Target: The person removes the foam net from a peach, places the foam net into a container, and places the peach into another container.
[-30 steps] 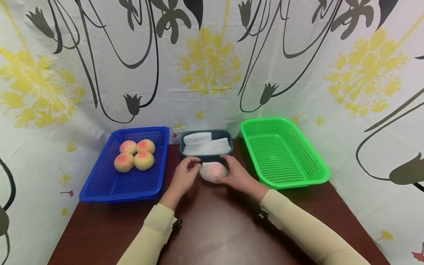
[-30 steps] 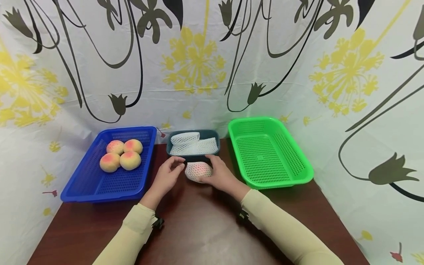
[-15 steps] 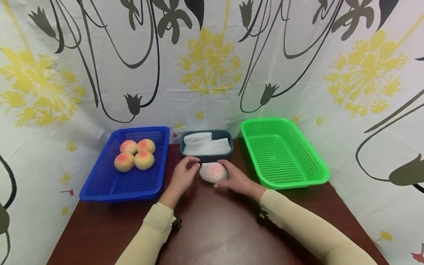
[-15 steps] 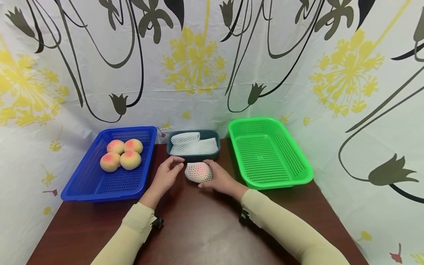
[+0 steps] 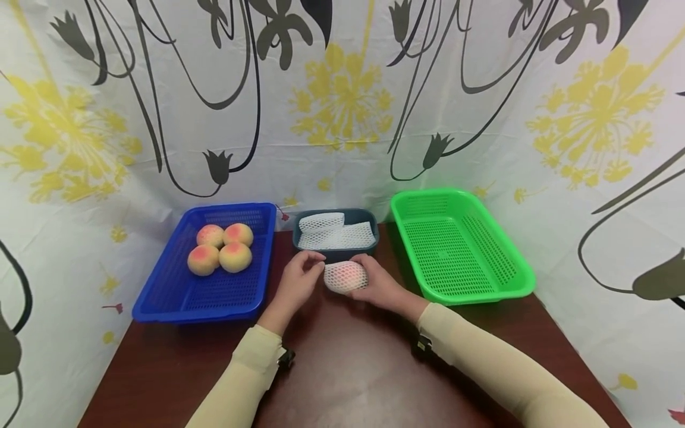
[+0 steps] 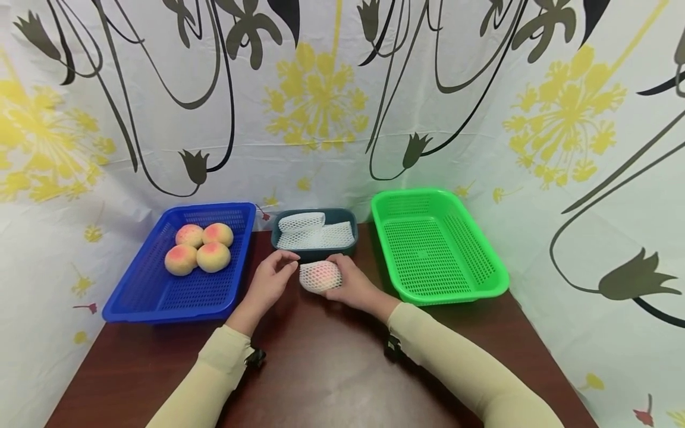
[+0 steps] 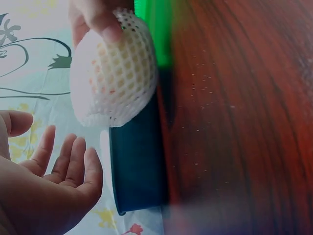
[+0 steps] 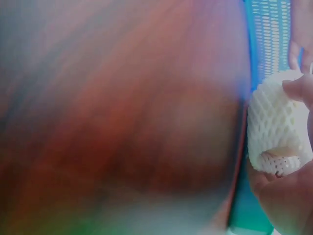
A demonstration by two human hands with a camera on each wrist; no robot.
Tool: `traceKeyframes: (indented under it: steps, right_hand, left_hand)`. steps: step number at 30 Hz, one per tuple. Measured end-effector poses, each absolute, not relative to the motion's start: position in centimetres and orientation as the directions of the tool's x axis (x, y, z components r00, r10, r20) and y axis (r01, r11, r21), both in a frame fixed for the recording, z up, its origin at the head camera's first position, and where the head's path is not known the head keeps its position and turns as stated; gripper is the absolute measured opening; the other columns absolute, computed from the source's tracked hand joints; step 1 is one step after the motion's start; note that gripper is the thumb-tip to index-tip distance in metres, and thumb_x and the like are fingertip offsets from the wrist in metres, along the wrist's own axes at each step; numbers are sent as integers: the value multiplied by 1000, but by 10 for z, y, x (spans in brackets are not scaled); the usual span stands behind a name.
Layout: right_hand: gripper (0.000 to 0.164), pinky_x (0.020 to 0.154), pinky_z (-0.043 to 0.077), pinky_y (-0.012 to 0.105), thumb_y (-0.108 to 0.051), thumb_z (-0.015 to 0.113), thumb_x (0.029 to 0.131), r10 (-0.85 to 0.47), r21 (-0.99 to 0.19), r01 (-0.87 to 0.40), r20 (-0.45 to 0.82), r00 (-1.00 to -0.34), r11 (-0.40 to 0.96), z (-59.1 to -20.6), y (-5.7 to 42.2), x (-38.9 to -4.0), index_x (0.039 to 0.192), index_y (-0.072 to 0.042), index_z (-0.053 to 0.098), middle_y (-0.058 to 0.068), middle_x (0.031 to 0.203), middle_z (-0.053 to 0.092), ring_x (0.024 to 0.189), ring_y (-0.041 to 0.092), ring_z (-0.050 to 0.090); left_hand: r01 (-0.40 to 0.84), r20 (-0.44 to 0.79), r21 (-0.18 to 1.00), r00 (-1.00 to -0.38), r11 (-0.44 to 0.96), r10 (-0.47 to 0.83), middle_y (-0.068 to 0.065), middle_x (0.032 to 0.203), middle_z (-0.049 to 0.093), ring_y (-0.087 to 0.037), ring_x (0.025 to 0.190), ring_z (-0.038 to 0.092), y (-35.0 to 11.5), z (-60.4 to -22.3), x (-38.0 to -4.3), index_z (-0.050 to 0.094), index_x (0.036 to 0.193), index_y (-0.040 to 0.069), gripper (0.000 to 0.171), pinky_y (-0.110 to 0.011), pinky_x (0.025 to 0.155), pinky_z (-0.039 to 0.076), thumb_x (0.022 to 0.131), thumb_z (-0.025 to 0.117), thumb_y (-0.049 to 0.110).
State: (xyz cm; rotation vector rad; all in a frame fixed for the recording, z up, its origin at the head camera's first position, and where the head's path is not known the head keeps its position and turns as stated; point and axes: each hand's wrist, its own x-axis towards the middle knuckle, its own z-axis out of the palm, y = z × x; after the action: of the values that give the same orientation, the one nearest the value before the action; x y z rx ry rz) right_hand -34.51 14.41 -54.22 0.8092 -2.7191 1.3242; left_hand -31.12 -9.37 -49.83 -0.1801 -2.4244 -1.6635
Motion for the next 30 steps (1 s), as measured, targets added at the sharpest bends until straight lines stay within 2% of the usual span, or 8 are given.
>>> traceKeyframes:
  steps: [4, 9, 13, 15, 19, 22, 26, 30]
  right_hand:
    - [74, 92, 49, 37, -28, 88, 73, -423, -726, -482, 286, -860, 490, -526, 142, -339, 135, -18, 48, 1, 126, 51, 109, 17, 54]
    - [78, 100, 44, 42, -22, 88, 72, -411, -731, -522, 353, -841, 439, -491, 144, -331, 139, -16, 49, 4, 132, 50, 118, 19, 50]
    - [78, 102, 42, 42, -24, 89, 74, -432, -690, -583, 410, -804, 430, -461, 150, -328, 141, -18, 49, 3, 133, 49, 120, 18, 48]
    - [77, 101, 42, 40, -26, 89, 74, -446, -673, -608, 430, -785, 420, -448, 152, -326, 141, -20, 50, 1, 132, 50, 119, 16, 48]
    - [74, 98, 41, 39, -14, 88, 76, -474, -695, -614, 426, -770, 374, -410, 149, -306, 139, -9, 52, 9, 131, 51, 117, 22, 48]
    - [74, 98, 42, 42, -9, 89, 76, -489, -715, -605, 412, -769, 349, -404, 147, -301, 140, -7, 52, 12, 132, 50, 117, 26, 48]
    - [76, 97, 42, 43, -20, 91, 76, -517, -701, -623, 411, -751, 346, -421, 148, -314, 141, -18, 52, 4, 135, 48, 118, 21, 47]
    - [75, 96, 44, 39, -28, 90, 77, -547, -690, -640, 410, -730, 337, -422, 145, -314, 141, -23, 51, 0, 136, 48, 118, 18, 48]
  left_hand:
    - [234, 257, 911, -966, 339, -25, 1, 108, 66, -16, 101, 62, -96, -490, -307, 70, 107, 18, 9, -39, 90, 53, 99, 66, 20]
    - [303, 326, 912, -945, 276, -39, 0, 110, 66, -17, 101, 62, -101, -473, -300, 68, 108, 15, 9, -39, 88, 53, 100, 65, 18]
    - [367, 383, 901, -923, 232, -28, -2, 111, 66, -18, 100, 62, -106, -462, -297, 68, 108, 13, 10, -34, 86, 53, 100, 65, 18]
    - [389, 401, 897, -916, 210, -16, -6, 111, 67, -21, 100, 62, -109, -457, -296, 68, 109, 10, 12, -31, 86, 52, 100, 66, 17]
    - [416, 415, 892, -909, 179, 44, -15, 109, 66, -26, 100, 63, -109, -433, -280, 67, 110, -1, 16, -31, 86, 53, 98, 67, 10]
    - [439, 425, 880, -898, 183, 113, -16, 108, 67, -27, 99, 64, -108, -418, -269, 67, 111, -2, 16, -37, 87, 54, 97, 67, 6]
    - [487, 462, 862, -869, 143, 176, -15, 113, 66, -27, 102, 63, -108, -420, -269, 67, 116, -1, 22, -45, 89, 55, 94, 69, 2]
    - [533, 517, 844, -838, 58, 176, -17, 120, 62, -26, 104, 63, -109, -421, -267, 65, 119, -4, 29, -49, 93, 54, 91, 70, -5]
